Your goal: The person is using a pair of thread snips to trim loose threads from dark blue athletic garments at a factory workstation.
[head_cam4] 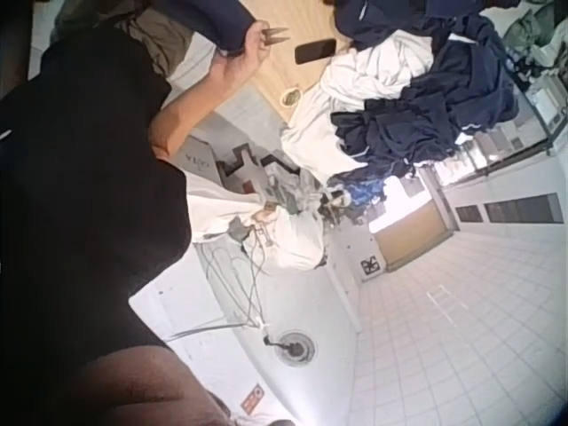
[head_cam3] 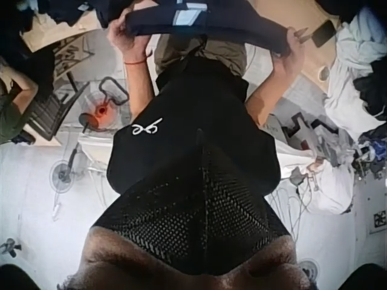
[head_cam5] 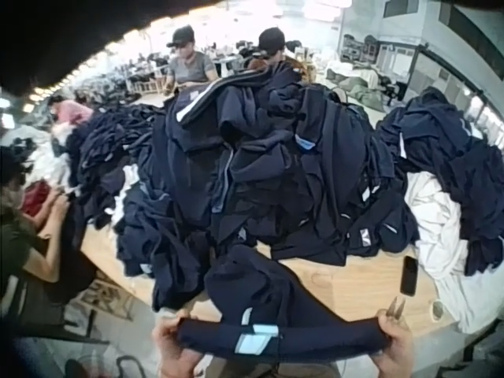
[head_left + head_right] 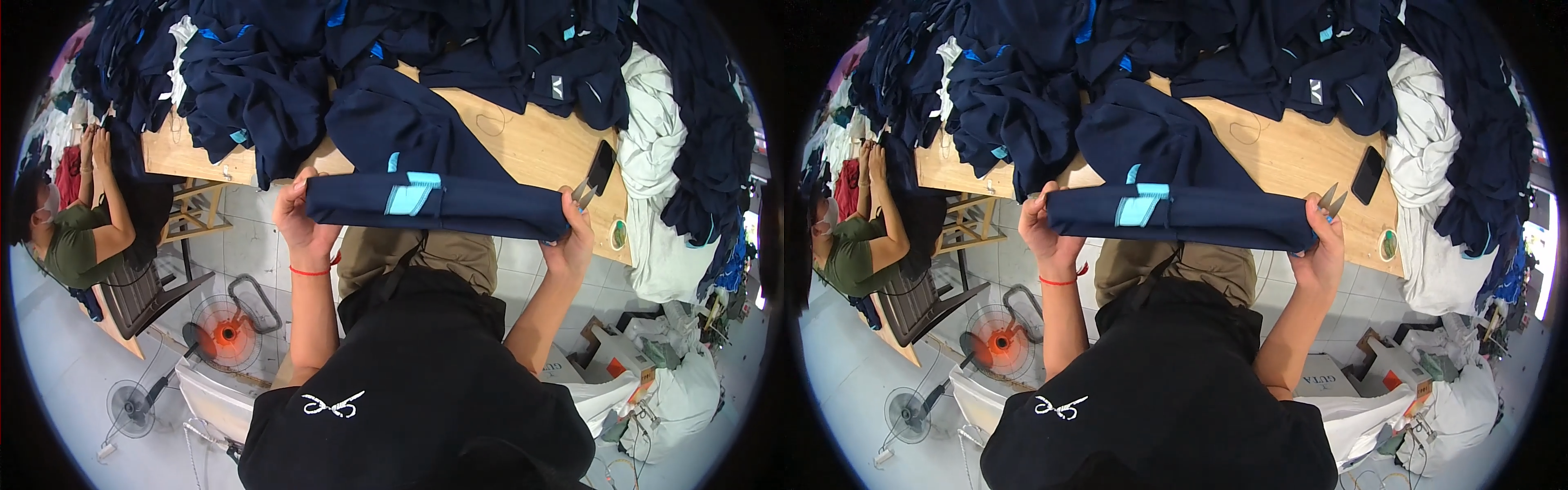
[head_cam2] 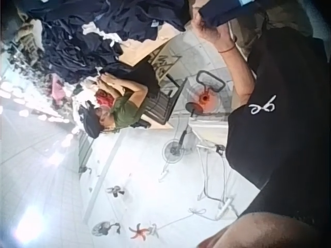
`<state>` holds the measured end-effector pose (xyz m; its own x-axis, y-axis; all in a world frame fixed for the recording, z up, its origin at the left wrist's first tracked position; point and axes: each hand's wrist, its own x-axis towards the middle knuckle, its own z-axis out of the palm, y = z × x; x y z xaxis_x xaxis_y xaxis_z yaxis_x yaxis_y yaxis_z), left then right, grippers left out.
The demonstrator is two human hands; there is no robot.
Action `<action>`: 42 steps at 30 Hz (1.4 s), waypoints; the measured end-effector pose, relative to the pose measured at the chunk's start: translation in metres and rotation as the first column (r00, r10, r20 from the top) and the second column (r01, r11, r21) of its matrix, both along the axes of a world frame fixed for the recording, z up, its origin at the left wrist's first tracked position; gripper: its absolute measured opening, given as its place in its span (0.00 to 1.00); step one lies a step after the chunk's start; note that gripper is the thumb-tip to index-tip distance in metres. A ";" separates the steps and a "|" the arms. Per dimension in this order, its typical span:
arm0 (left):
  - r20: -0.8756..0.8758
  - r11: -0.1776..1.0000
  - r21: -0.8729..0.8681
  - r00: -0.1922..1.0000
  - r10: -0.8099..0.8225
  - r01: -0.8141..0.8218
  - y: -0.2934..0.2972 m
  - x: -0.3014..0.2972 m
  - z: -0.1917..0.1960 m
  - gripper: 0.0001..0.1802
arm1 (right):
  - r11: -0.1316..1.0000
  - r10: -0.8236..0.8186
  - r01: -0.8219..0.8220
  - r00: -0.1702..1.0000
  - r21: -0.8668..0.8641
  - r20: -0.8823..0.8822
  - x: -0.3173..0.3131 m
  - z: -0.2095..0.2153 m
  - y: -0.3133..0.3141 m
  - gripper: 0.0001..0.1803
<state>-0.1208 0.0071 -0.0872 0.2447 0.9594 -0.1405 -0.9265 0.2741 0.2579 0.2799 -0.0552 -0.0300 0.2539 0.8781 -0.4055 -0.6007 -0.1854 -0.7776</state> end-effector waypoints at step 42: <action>-0.121 0.839 -0.515 0.954 -0.276 0.177 -0.055 0.172 -0.020 0.12 | 0.982 -0.113 -0.035 0.687 -0.188 -0.718 0.000 0.007 -0.044 0.09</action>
